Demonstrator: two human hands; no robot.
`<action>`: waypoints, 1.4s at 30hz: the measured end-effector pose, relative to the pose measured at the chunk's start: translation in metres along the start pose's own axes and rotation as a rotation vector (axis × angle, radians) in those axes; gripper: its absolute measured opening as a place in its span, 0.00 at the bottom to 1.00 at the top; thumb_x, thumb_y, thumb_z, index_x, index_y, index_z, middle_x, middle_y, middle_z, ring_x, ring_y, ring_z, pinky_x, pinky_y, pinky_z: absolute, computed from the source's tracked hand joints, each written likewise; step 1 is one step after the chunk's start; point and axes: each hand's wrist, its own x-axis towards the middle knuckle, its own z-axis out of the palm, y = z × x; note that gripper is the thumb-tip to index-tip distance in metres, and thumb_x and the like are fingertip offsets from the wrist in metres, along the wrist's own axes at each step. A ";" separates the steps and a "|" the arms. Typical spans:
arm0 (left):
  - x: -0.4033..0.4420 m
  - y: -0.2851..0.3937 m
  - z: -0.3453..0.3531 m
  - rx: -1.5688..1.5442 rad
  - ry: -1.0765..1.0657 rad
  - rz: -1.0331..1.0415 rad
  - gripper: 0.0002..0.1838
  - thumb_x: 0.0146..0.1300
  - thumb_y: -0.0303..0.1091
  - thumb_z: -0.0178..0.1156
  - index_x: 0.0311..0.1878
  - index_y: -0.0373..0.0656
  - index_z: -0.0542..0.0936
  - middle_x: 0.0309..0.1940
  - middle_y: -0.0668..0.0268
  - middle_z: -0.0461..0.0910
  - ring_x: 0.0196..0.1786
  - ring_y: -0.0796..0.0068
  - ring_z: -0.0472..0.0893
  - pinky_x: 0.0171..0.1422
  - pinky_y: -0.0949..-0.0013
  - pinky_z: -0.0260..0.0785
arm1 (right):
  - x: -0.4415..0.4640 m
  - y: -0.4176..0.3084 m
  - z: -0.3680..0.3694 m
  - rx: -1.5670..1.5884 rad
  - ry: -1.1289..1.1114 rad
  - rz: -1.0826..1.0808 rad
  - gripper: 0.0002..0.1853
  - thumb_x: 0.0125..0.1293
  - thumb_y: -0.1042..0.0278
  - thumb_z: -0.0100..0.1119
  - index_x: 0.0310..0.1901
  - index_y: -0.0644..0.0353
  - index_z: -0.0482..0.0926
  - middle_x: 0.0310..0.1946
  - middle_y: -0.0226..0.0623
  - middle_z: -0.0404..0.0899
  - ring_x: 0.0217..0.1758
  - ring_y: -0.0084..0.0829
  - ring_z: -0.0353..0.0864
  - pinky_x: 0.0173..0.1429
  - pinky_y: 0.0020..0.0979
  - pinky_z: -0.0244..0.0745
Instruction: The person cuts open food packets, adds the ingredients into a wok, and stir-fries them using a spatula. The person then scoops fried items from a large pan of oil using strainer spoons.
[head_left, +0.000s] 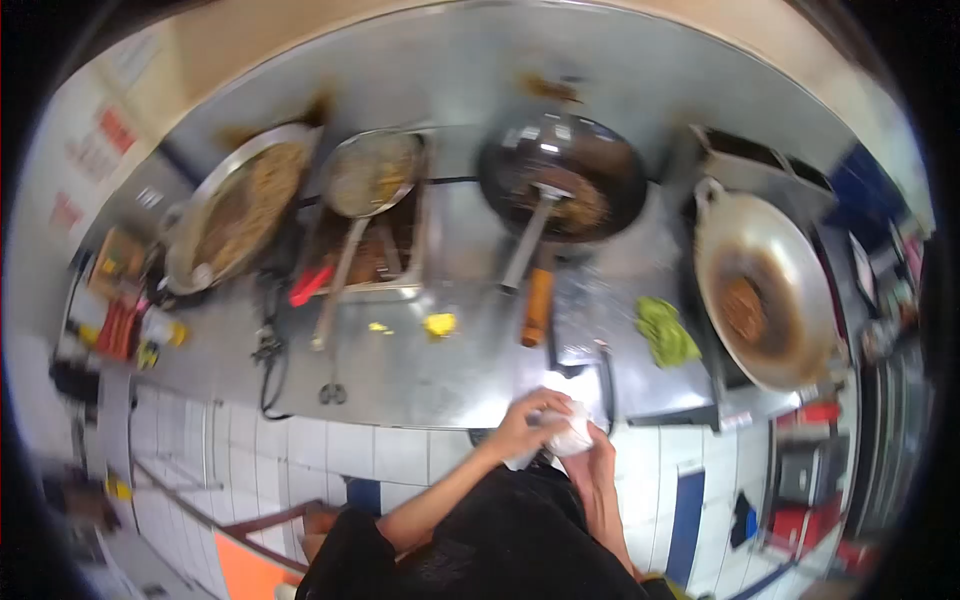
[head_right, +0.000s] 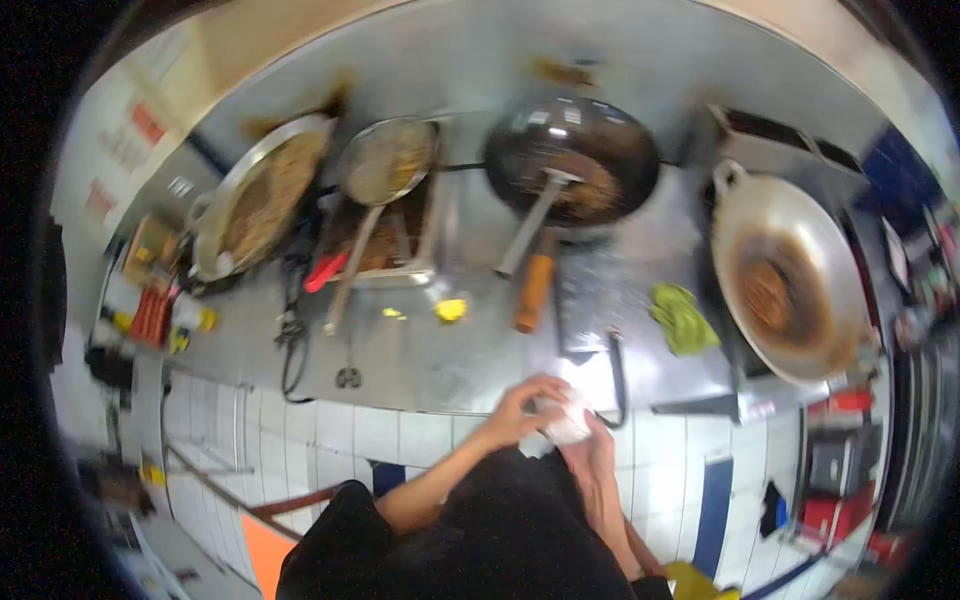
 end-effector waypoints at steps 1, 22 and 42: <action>0.015 0.002 0.007 -0.173 -0.099 -0.094 0.08 0.58 0.27 0.66 0.41 0.39 0.81 0.56 0.60 0.75 0.59 0.69 0.74 0.63 0.65 0.66 | -0.006 -0.011 -0.013 0.014 -0.004 -0.028 0.31 0.65 0.61 0.55 0.65 0.70 0.60 0.62 0.47 0.68 0.67 0.42 0.67 0.72 0.45 0.59; 0.279 0.173 -0.048 0.115 -0.043 0.532 0.11 0.68 0.35 0.57 0.40 0.34 0.78 0.44 0.67 0.74 0.47 0.78 0.73 0.55 0.73 0.65 | 0.112 -0.250 0.187 -0.600 -0.308 -0.514 0.15 0.64 0.68 0.59 0.52 0.56 0.72 0.48 0.33 0.76 0.54 0.28 0.75 0.57 0.35 0.72; 0.406 0.156 -0.134 0.255 0.290 0.732 0.04 0.66 0.27 0.54 0.38 0.37 0.72 0.30 0.58 0.79 0.36 0.64 0.80 0.44 0.65 0.70 | 0.296 -0.315 0.290 -1.750 0.031 -0.797 0.09 0.67 0.67 0.57 0.35 0.64 0.79 0.27 0.25 0.76 0.30 0.17 0.70 0.35 0.26 0.67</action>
